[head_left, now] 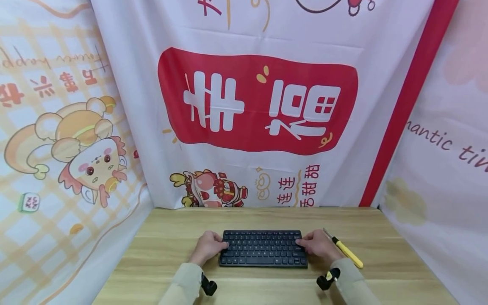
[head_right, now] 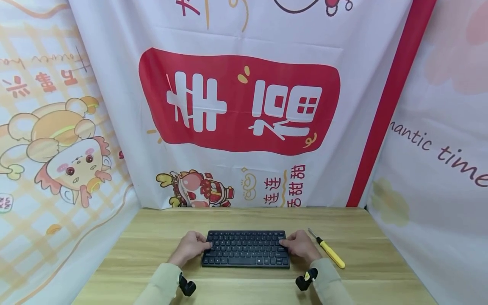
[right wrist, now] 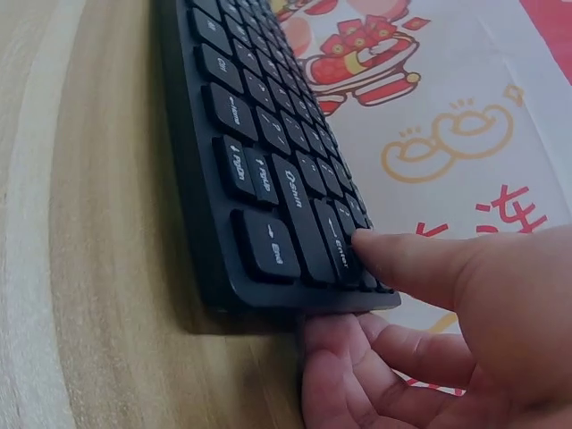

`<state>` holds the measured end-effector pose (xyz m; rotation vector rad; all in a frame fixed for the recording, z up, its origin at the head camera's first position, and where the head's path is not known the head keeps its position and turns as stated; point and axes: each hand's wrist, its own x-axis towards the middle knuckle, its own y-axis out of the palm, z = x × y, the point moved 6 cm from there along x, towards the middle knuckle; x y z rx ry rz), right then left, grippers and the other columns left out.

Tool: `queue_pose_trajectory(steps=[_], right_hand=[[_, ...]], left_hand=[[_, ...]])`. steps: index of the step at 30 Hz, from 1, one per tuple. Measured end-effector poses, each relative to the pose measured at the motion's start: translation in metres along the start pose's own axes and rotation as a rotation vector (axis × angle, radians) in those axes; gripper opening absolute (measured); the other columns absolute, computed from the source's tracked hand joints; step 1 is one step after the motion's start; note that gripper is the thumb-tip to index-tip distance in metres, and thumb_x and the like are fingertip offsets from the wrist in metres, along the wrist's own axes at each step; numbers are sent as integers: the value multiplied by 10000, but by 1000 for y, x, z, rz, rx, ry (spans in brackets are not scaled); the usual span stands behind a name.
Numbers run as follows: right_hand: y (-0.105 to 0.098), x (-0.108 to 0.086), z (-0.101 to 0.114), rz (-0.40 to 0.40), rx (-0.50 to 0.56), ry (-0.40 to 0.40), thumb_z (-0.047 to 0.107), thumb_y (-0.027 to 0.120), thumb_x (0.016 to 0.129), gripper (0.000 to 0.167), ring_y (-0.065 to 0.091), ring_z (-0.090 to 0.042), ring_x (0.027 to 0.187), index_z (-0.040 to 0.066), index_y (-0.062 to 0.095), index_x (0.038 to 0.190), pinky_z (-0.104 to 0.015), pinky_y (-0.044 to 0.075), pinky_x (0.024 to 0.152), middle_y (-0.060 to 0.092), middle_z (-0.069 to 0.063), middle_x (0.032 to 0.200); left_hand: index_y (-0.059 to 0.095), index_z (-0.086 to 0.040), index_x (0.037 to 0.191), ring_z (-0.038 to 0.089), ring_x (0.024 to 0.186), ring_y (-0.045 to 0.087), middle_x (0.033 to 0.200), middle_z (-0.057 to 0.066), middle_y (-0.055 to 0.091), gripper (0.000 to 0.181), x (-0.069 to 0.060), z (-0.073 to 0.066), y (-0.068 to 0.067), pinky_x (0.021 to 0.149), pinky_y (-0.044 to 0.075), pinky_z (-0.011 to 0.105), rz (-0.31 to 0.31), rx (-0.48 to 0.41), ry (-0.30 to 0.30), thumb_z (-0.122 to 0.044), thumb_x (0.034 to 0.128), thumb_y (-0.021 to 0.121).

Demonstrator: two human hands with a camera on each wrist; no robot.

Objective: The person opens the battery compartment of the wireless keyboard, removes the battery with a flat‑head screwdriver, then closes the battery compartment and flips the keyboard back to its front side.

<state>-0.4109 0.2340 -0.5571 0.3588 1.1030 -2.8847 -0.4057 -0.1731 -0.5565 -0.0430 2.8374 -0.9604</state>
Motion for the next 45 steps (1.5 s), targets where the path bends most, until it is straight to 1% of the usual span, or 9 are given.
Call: queue_pose_trajectory(steps=[8,14,17,20,25,30,36,41,45], right_hand=[[-1,-3,-1,31,181,-12,311,816,936,290,622,-163,795,38,770,1026,-282,560,686,712,-33,897],[-5,-16,9,31,261,-13,366,814,930,313,605,-173,788,62,773,990,-295,520,671,697,-22,853],[-11,-23,19,22,264,-18,388,812,926,335,609,-187,817,64,764,997,-317,527,687,696,-32,881],[-15,-30,29,6,254,-28,386,822,917,332,613,-183,819,67,747,974,-344,562,724,682,-28,876],[-19,-43,44,-12,267,-69,361,836,910,320,601,-154,758,59,728,917,-346,596,737,653,-16,803],[-19,-52,55,-35,261,-95,338,830,918,310,612,-152,755,45,729,930,-336,605,723,659,-30,804],[-18,-54,56,-61,238,-104,345,827,919,297,631,-168,745,64,730,903,-348,618,721,671,-45,783],[-18,-57,57,-90,187,-96,379,831,910,311,639,-164,747,79,753,933,-340,614,706,690,-43,815],[-16,-57,58,-98,211,-119,347,836,908,284,634,-166,733,72,763,918,-347,612,693,691,-45,800]], left_hand=[[694,-8,1070,213,851,605,1009,113,698,284,-6,-11,-3,721,530,340,40,98,62,-250,952,782],[673,12,1105,213,750,587,911,132,673,318,-22,-28,-8,647,528,363,69,206,145,-261,967,757],[667,57,1222,309,943,705,1100,223,731,420,-36,-48,-7,813,617,492,77,274,261,-271,972,747],[581,92,1406,420,1260,655,1380,286,656,607,-54,-72,-2,1073,533,598,102,315,403,-305,976,745],[428,46,1565,414,1473,497,1600,242,487,795,-79,-98,18,1211,413,589,185,351,552,-436,998,706],[238,-50,1674,312,1608,308,1754,117,250,952,-91,-109,48,1289,317,514,206,467,635,-538,986,679],[159,-58,1691,280,1652,182,1789,86,108,1031,-92,-119,83,1317,255,493,190,539,738,-562,967,692],[135,-75,1697,270,1662,140,1793,88,77,1065,-83,-121,106,1328,231,492,177,587,766,-538,944,728],[124,-69,1697,274,1664,129,1791,107,73,1102,-78,-120,117,1329,229,488,140,632,772,-506,915,765]])
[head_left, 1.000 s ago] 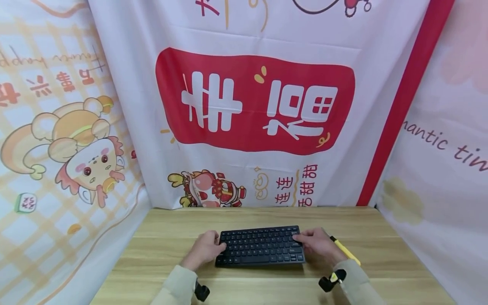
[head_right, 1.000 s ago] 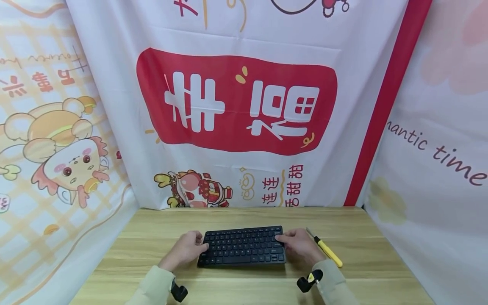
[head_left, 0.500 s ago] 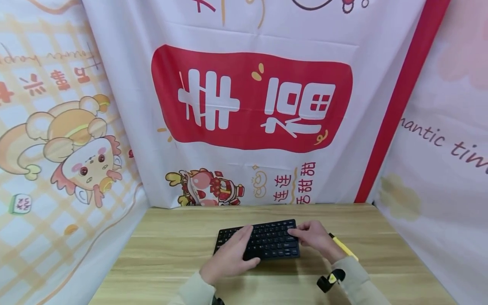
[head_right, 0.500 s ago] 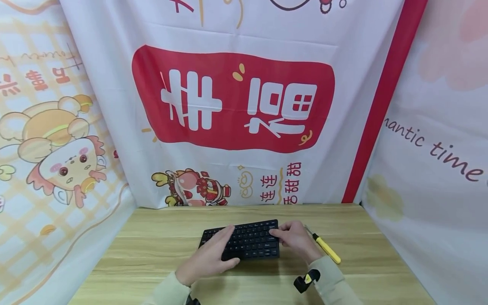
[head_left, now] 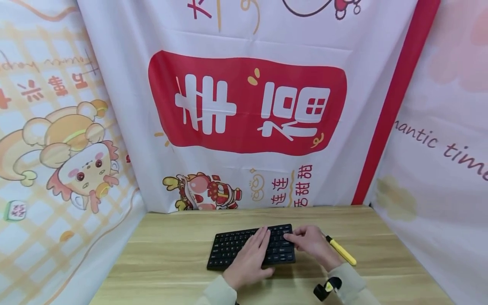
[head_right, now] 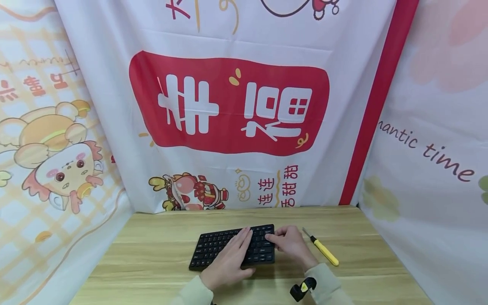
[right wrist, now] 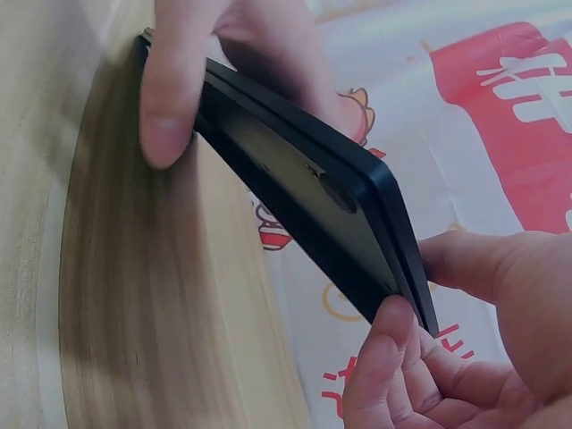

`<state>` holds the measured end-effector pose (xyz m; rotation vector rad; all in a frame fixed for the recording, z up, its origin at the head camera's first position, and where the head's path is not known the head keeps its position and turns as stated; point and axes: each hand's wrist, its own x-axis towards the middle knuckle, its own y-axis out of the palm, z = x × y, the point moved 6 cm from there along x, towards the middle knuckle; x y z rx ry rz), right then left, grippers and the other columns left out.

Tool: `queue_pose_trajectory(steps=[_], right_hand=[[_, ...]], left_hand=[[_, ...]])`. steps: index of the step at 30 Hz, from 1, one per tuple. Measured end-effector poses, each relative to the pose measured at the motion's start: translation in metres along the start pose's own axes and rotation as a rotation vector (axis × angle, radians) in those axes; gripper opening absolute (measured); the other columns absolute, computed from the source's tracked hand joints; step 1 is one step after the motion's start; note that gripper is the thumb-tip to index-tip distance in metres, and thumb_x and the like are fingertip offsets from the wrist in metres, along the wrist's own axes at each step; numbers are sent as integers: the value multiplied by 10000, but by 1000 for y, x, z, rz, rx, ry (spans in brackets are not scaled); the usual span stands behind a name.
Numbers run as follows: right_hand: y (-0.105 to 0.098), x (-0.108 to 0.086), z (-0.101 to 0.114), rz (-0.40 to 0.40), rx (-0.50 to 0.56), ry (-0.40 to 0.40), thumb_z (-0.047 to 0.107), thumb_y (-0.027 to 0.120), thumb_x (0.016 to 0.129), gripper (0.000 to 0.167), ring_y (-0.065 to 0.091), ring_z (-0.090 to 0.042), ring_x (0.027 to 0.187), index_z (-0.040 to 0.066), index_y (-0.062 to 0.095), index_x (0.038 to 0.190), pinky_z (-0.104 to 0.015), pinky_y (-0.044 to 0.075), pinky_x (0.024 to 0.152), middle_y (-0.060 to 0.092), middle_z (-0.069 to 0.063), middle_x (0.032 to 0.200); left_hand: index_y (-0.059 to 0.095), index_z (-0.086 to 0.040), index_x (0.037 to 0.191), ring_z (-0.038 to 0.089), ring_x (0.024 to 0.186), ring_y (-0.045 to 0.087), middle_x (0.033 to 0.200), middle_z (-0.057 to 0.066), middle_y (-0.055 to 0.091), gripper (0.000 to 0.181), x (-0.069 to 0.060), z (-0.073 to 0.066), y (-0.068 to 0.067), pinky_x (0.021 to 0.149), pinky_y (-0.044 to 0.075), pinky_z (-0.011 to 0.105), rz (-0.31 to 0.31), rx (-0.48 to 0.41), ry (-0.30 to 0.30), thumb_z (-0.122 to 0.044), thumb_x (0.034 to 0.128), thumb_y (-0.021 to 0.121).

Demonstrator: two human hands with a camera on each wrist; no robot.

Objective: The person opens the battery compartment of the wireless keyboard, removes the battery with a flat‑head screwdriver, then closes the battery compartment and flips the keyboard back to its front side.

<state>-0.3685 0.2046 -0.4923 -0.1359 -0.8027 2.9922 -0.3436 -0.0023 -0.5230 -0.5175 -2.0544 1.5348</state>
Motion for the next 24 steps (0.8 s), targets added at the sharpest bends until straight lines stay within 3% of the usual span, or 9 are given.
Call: queue_pose_trajectory(steps=[9,15,19,24], right_hand=[[2,-1,4,6,-29,28,356,803,935,281,627,-173,764,82,744,915,-308,575,688,675,-45,813],[-3,-2,14,11,-23,1,387,768,963,300,637,-171,761,89,756,932,-301,577,690,692,-49,819],[-6,-4,25,21,54,-25,358,722,1006,307,682,-168,803,57,776,1038,-327,636,743,734,-64,899],[-9,-6,44,89,156,-101,353,669,1044,408,733,-188,830,-33,741,1155,-355,657,801,765,-107,949]], left_hand=[[129,-9,1683,341,1648,179,1777,175,113,1104,2,-3,9,1297,306,516,-75,160,28,-382,901,813],[198,16,1663,354,1618,272,1751,208,208,953,3,-6,4,1267,363,512,-167,220,52,-97,905,763],[250,25,1648,341,1603,317,1732,214,265,856,2,-5,-7,1257,379,501,-219,209,68,32,907,678],[291,46,1629,356,1581,355,1714,231,292,867,-1,2,-28,1253,374,510,-264,102,94,154,846,648]])
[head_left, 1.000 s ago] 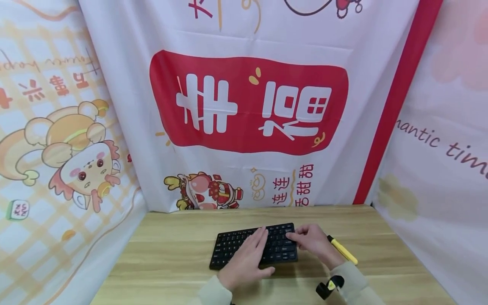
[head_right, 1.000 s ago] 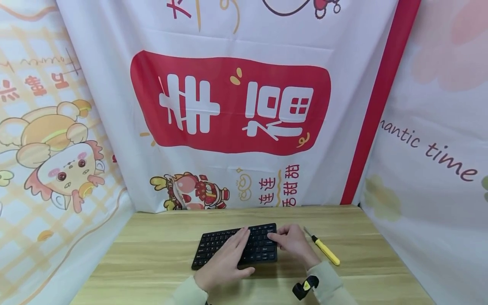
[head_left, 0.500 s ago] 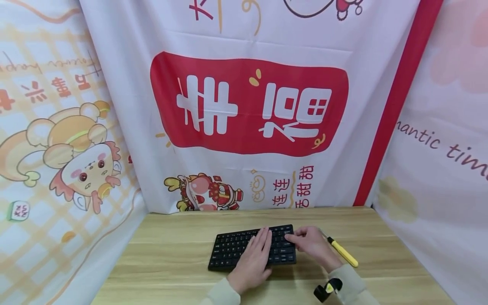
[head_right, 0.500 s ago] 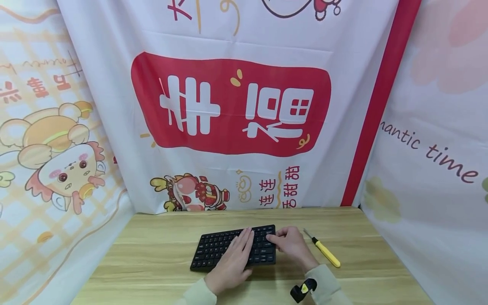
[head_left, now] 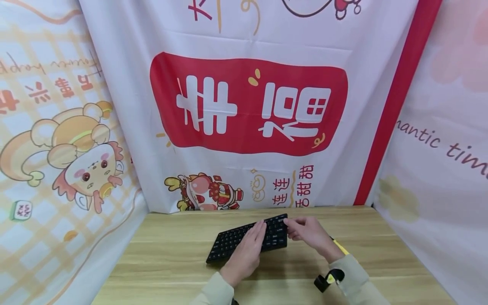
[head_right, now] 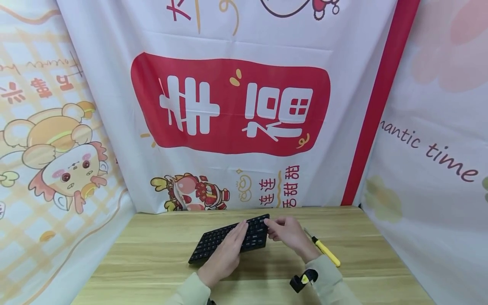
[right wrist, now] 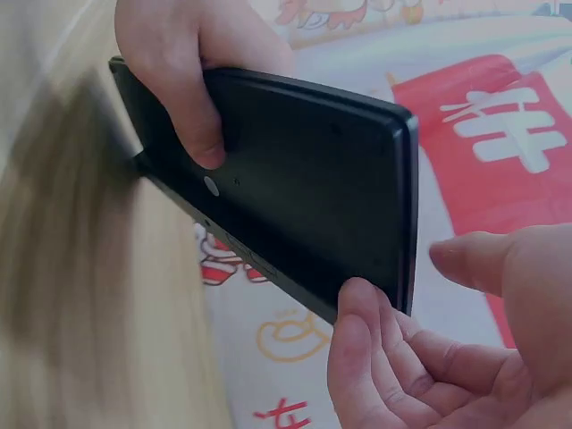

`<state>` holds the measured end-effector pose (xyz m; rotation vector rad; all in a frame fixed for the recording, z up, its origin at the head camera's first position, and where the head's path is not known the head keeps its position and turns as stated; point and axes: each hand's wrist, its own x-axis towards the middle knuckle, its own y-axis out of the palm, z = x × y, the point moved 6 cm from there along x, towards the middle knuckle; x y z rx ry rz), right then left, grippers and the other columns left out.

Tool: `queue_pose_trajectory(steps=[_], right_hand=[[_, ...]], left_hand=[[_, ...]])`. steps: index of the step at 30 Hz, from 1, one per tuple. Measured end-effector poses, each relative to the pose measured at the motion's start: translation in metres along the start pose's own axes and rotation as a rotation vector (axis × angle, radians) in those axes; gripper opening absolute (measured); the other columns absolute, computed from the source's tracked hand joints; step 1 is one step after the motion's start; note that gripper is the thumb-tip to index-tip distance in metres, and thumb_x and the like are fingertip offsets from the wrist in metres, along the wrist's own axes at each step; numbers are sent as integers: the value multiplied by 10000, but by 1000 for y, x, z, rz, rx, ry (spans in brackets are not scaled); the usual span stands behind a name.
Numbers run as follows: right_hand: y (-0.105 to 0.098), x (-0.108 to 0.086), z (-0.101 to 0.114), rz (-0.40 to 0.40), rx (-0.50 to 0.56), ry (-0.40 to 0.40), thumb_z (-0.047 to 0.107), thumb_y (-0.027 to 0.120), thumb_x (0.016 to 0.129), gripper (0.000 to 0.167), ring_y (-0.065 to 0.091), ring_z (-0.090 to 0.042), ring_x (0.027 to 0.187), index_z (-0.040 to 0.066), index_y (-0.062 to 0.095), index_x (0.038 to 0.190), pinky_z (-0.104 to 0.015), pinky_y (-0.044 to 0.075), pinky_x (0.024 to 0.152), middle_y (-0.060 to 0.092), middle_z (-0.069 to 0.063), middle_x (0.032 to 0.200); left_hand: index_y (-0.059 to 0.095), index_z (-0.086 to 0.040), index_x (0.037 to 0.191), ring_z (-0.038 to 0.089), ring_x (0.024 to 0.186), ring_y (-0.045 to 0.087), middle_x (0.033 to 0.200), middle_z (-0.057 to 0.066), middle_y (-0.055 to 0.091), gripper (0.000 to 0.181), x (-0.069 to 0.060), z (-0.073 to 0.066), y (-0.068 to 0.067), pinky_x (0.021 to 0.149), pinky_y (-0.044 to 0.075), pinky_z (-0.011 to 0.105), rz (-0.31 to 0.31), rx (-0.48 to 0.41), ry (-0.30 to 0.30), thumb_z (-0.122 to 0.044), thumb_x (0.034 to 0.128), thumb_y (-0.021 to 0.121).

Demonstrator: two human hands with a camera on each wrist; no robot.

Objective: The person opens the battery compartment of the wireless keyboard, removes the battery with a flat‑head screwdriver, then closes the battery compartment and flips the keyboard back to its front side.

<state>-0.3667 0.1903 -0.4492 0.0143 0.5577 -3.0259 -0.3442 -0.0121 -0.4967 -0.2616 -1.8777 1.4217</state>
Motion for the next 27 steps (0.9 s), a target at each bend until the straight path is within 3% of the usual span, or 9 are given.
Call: queue_pose_trajectory(steps=[6,8,11,14,18,21,24,27], right_hand=[[1,2,10,44,42,-44,325,621,1071,423,758,-203,837,-79,731,1131,-385,661,812,777,-119,920],[4,2,8,62,55,-36,332,629,1068,421,760,-204,851,-69,728,1143,-381,660,819,777,-119,935],[13,4,2,114,56,-32,353,631,1067,448,761,-217,901,-66,707,1205,-381,655,855,771,-130,995],[25,5,-9,173,52,-31,373,624,1070,472,761,-260,984,-51,679,1270,-401,643,913,757,-135,1059],[42,6,-27,248,83,-31,371,602,1079,502,749,-318,1086,-73,641,1310,-455,609,1003,747,-170,1143],[54,7,-40,271,121,-26,361,597,1083,540,738,-350,1134,-111,605,1344,-467,594,1030,724,-245,1215],[66,7,-53,272,142,-2,355,589,1088,562,731,-367,1159,-135,581,1363,-457,599,1021,702,-284,1254],[79,7,-63,273,175,27,350,586,1090,575,736,-351,1138,-158,568,1359,-449,611,998,706,-271,1227]], left_hand=[[261,46,1639,403,1547,395,1699,256,302,912,12,19,-36,1223,396,491,-111,-235,-7,216,825,634],[229,-4,1664,403,1439,537,1680,254,342,907,18,27,-49,1167,474,476,-160,-340,-38,203,867,611],[214,-117,1691,407,1201,682,1661,238,394,828,25,44,-65,1064,569,469,-234,-521,-136,129,974,548],[315,-127,1665,399,1086,690,1587,251,498,665,26,64,-73,985,577,500,-319,-721,-298,37,1049,505],[462,9,1525,376,1273,629,1433,270,614,467,16,89,-70,1083,508,517,-426,-996,-576,-106,1079,534],[435,31,1507,310,1326,608,1473,251,584,479,6,98,-62,1133,504,453,-531,-1243,-736,-140,1074,547],[354,-16,1576,260,1398,563,1579,206,500,546,-5,102,-54,1147,508,358,-672,-1501,-749,-66,1061,531],[222,-73,1632,272,1528,429,1688,169,355,639,-18,102,-41,1208,455,363,-770,-1715,-747,-10,1059,497]])
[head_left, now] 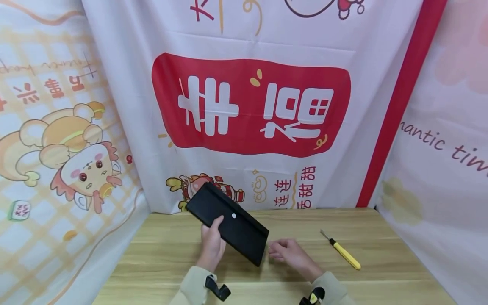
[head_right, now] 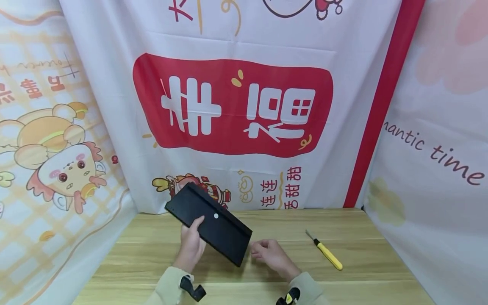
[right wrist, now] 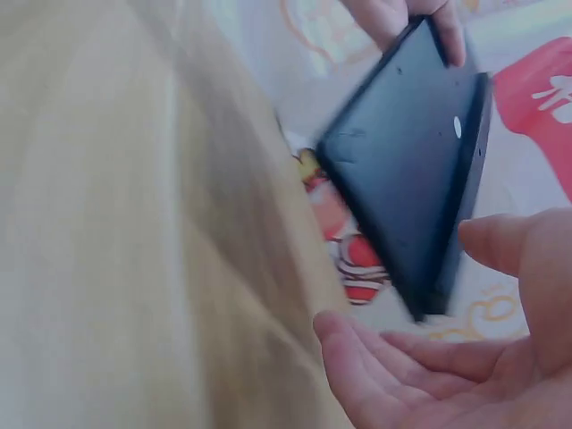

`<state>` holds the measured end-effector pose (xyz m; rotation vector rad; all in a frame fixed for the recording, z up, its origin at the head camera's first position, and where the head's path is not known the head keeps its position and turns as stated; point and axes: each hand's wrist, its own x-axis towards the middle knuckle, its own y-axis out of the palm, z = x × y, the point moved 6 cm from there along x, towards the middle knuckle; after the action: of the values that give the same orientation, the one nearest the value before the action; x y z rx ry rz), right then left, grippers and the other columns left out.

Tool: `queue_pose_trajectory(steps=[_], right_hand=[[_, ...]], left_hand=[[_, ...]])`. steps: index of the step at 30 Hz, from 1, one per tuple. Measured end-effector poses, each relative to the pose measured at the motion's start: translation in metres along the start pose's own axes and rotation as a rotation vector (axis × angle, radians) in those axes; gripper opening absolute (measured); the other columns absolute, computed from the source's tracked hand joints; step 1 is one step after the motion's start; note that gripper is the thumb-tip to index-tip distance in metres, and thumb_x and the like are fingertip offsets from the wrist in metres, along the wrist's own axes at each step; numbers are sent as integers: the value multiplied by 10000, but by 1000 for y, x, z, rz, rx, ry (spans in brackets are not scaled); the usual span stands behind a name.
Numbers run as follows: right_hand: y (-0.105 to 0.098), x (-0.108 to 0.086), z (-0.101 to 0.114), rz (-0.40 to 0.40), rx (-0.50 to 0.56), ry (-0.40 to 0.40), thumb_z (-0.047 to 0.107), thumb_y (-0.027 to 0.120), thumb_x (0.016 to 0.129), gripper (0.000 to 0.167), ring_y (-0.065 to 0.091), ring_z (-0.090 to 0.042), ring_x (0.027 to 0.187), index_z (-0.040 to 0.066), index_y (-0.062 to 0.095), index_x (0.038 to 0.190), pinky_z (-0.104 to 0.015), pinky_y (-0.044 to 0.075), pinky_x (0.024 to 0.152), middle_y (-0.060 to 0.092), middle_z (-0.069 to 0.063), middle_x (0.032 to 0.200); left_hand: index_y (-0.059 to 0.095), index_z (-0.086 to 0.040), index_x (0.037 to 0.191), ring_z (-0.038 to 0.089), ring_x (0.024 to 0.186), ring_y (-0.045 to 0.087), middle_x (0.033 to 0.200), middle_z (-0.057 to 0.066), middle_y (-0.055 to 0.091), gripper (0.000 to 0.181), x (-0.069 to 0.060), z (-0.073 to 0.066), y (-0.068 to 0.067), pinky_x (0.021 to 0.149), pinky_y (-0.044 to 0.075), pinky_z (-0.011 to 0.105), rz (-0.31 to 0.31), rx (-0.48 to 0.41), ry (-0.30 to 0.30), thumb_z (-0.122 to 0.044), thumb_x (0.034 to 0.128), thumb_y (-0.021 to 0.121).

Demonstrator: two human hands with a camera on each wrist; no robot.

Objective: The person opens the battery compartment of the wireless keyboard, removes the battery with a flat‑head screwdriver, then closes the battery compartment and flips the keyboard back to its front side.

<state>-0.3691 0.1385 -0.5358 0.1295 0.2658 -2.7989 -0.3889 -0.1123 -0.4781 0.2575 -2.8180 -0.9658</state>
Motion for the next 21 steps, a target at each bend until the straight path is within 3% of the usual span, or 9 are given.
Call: queue_pose_trajectory(steps=[3,5,9,12,18,21], right_hand=[[12,0,-10,2,79,36,352,592,1088,608,741,-270,1097,-182,538,1373,-416,623,974,701,-236,1237],[19,-1,-14,4,167,43,356,616,1077,641,736,-217,1078,-194,513,1389,-379,628,954,695,-228,1257],[29,-5,-18,11,379,47,269,620,1080,588,727,-159,1061,-182,475,1428,-307,623,913,710,-158,1255],[26,-9,-17,-26,467,37,221,636,1071,552,730,-137,1042,-166,481,1433,-284,621,894,738,-100,1200],[-6,-15,-7,-153,443,32,205,691,1033,549,758,-155,1014,-145,515,1418,-318,634,887,773,-100,1147],[-28,-18,-3,-185,401,68,218,701,1028,543,763,-159,1003,-120,534,1419,-330,638,873,782,-96,1136]], left_hand=[[83,-83,1625,313,1614,247,1746,154,205,688,-8,16,-14,1292,334,436,-57,-121,-70,-12,1066,479],[33,-68,1594,328,1617,223,1751,167,159,693,-11,25,-21,1313,288,460,-99,-162,-99,-16,1066,479],[-52,-79,1624,344,1627,182,1767,170,82,790,-14,36,-28,1327,249,466,-121,-182,-127,-5,1057,494],[-47,-56,1647,346,1630,176,1765,187,93,829,-14,36,-31,1319,265,451,-99,-167,-129,17,1044,516],[88,-46,1682,296,1629,201,1751,172,184,768,-8,22,-41,1248,380,330,-8,-131,-92,21,1051,521],[166,11,1663,289,1620,226,1743,188,217,717,-6,14,-52,1194,431,266,8,-53,-106,-20,1062,554]])
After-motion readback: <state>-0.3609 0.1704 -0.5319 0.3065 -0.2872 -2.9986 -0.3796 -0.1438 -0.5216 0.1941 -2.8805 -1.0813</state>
